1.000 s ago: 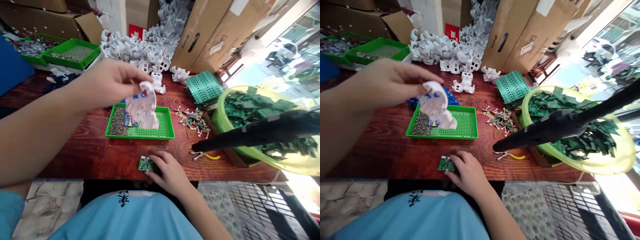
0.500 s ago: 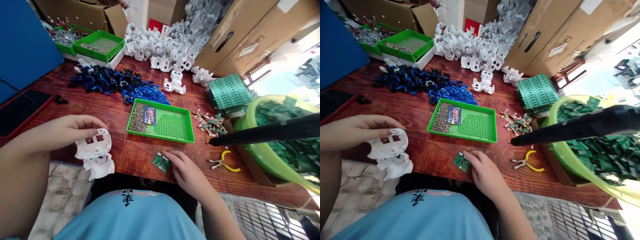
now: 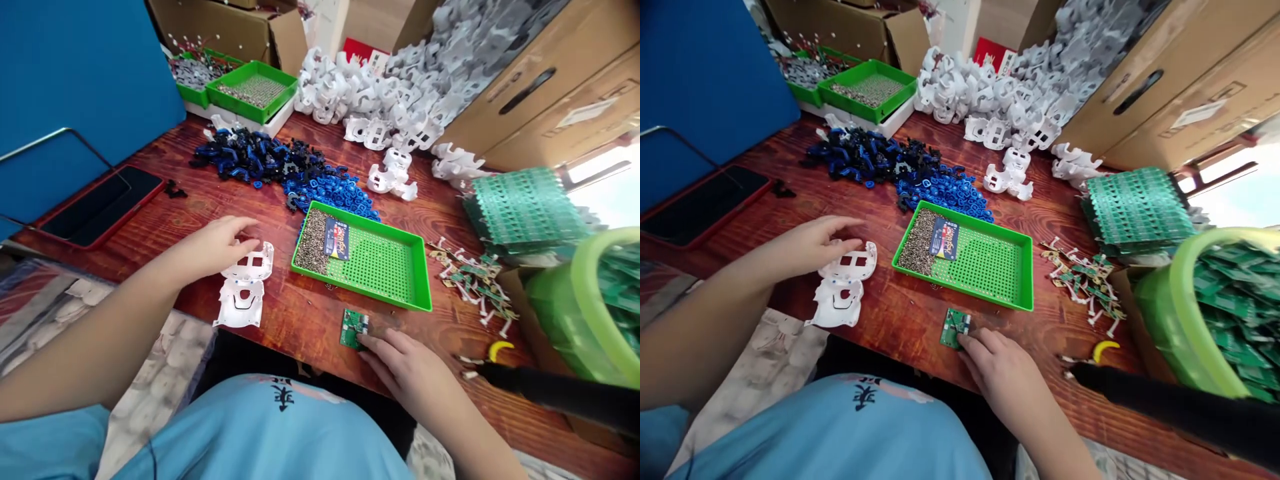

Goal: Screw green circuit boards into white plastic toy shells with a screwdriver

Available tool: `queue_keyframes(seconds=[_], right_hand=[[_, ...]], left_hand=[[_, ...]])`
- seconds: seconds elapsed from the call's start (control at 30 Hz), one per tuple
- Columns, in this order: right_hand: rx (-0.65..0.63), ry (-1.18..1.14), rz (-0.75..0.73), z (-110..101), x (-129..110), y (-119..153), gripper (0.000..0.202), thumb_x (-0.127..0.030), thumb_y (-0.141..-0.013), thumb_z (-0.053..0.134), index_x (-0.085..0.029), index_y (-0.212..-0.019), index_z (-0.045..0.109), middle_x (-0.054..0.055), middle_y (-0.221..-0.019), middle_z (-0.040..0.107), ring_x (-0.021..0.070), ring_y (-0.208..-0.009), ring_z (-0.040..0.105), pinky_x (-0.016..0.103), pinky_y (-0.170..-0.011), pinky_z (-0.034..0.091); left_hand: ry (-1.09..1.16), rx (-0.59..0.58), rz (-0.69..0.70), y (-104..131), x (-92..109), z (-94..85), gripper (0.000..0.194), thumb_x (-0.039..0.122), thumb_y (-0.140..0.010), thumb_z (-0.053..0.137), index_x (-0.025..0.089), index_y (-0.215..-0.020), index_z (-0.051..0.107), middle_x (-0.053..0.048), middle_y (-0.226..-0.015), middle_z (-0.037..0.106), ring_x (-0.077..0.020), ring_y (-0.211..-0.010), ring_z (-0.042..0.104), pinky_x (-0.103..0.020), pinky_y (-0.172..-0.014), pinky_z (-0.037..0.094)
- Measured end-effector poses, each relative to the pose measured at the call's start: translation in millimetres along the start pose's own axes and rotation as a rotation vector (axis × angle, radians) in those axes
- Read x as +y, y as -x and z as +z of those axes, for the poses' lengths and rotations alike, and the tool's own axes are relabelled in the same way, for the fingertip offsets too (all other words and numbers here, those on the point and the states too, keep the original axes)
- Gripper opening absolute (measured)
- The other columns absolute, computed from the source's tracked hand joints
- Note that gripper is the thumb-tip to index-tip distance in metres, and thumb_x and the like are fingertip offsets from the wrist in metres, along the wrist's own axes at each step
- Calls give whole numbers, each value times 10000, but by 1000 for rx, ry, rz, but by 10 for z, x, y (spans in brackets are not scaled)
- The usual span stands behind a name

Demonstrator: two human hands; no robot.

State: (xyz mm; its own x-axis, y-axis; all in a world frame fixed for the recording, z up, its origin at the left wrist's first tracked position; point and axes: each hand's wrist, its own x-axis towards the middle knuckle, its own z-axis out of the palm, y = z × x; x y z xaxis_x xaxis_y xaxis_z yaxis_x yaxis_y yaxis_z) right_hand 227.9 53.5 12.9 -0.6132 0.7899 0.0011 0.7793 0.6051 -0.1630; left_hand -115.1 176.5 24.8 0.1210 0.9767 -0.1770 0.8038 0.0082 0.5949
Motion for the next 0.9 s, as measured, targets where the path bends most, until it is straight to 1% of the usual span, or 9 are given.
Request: queue_keyframes(seconds=[0.07,0.13,0.23,0.37,0.5,0.57,0.63,0.77,0.9], right_hand=[[37,-51,5,-13,18,2,227,-196,-911,437,-168,-1089,575,98,-938,624,197,-785,646,357,-664,592],[59,-73,-11,-15,76,12,275,-140,-908,397,-183,-1135,546,113,-1027,601,189,-884,638,334,-716,587],[72,-20,-43,16,183,11,322,-98,-897,370,-205,-1150,538,118,-1067,586,196,-935,632,348,-738,587],[29,21,-27,48,214,-50,231,-185,-925,383,-190,-1073,560,108,-986,610,203,-842,647,366,-697,593],[6,35,18,18,121,-102,193,-259,-928,410,-201,-900,592,82,-854,601,202,-749,638,368,-654,580],[18,12,36,0,62,-94,177,-252,-923,423,-204,-886,590,77,-846,591,200,-749,626,363,-652,570],[45,-35,70,-16,-6,-73,138,-241,-915,449,-208,-903,582,71,-859,582,195,-765,613,352,-653,560],[174,-206,142,-64,-219,-102,80,-202,-885,522,-205,-955,562,63,-906,550,163,-832,587,292,-704,541],[317,-341,47,-151,-530,-372,129,-157,-850,570,-204,-970,567,61,-954,518,136,-887,568,237,-738,526]], left_hand=[[-12,114,-39,140,-88,32,588,506,-853,391,165,-1331,432,-136,-1319,519,-299,-1164,522,-439,-1004,383],[-21,156,-74,309,-178,67,663,569,-859,337,135,-1358,380,-163,-1337,491,-310,-1205,485,-465,-1017,369],[-57,108,-89,535,-256,128,882,663,-732,488,88,-1384,341,-213,-1390,411,-377,-1298,354,-535,-1055,290],[-87,15,-72,645,-222,199,1156,647,-564,663,69,-1444,186,-234,-1481,251,-431,-1360,191,-568,-1078,213],[-54,16,-39,582,-143,230,1088,573,-562,698,125,-1429,217,-199,-1469,278,-415,-1358,191,-565,-1089,181],[-5,32,-34,560,-128,253,1046,527,-543,731,159,-1402,260,-189,-1430,330,-416,-1338,239,-575,-1077,208],[66,45,-40,576,-131,302,1044,486,-550,749,185,-1403,228,-191,-1411,352,-416,-1318,295,-586,-1053,268],[236,91,-15,709,-140,478,1028,401,-618,757,269,-1420,128,-150,-1460,337,-358,-1328,349,-547,-1053,334],[381,213,37,881,-64,643,974,324,-706,720,279,-1427,67,-135,-1486,308,-298,-1337,369,-467,-1081,348]])
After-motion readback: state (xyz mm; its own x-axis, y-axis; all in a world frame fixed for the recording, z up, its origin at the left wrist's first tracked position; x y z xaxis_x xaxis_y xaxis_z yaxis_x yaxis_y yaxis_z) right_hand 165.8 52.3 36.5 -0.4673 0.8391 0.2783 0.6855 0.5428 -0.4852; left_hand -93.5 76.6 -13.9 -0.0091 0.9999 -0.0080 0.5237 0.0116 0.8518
